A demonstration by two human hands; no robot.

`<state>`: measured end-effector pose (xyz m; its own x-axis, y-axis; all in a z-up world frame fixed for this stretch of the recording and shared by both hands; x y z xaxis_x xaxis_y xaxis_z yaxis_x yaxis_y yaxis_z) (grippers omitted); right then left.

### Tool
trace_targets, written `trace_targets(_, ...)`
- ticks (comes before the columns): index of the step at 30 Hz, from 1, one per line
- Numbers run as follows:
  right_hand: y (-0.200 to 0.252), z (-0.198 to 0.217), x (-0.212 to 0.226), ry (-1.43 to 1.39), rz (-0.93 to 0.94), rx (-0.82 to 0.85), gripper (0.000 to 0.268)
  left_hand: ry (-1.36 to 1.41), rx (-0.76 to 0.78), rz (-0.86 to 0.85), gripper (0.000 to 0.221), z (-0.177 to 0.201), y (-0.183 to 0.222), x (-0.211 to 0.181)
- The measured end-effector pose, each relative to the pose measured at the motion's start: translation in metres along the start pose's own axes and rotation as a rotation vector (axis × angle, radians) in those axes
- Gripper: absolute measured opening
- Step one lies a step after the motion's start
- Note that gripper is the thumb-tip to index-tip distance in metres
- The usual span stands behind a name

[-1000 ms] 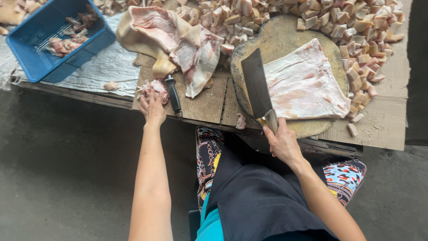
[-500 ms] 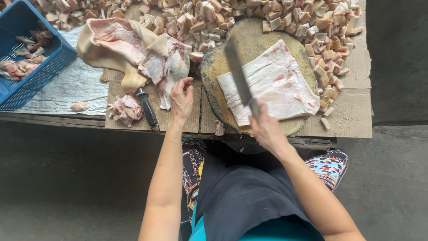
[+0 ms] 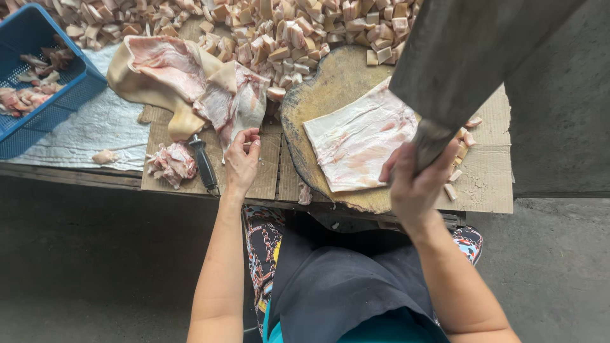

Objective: The person uses a cleaver to cut strips of pork belly into small cubes on a wooden cutting board. They repeatedly slice the meat, gather the cubes, and continue cutting additional strips until a large pile of diced meat accumulates on the board.

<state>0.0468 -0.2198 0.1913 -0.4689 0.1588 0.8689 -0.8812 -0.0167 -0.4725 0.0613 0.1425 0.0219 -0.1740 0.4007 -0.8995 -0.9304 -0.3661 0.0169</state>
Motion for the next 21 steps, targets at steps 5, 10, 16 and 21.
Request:
trace_targets(5,0.061,-0.072,-0.117,0.660,-0.469,0.513,0.043,-0.012,0.102,-0.095,0.030,-0.043,-0.028,-0.006)
trace_targets(10,0.081,-0.061,-0.150,0.599,-0.666,0.595,0.042,-0.284,0.244,-0.200,0.041,-0.120,-0.046,-0.018)
trace_targets(16,0.049,-0.078,-0.144,0.623,-0.610,0.540,0.042,-0.657,0.445,-0.085,0.046,-0.170,-0.029,-0.014)
trace_targets(21,0.035,-0.075,-0.156,0.243,-0.969,0.506,0.039,-0.330,0.406,0.086,0.025,-0.159,-0.002,-0.022)
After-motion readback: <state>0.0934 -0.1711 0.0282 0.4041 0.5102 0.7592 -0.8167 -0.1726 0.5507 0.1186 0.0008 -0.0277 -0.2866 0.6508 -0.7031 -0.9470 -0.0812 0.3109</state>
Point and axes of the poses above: each hand's wrist, its own y-axis away from the middle knuckle, its own z-axis out of the back of the hand, x = y × z, the point moved 9 cm from there along -y, towards the middle knuckle
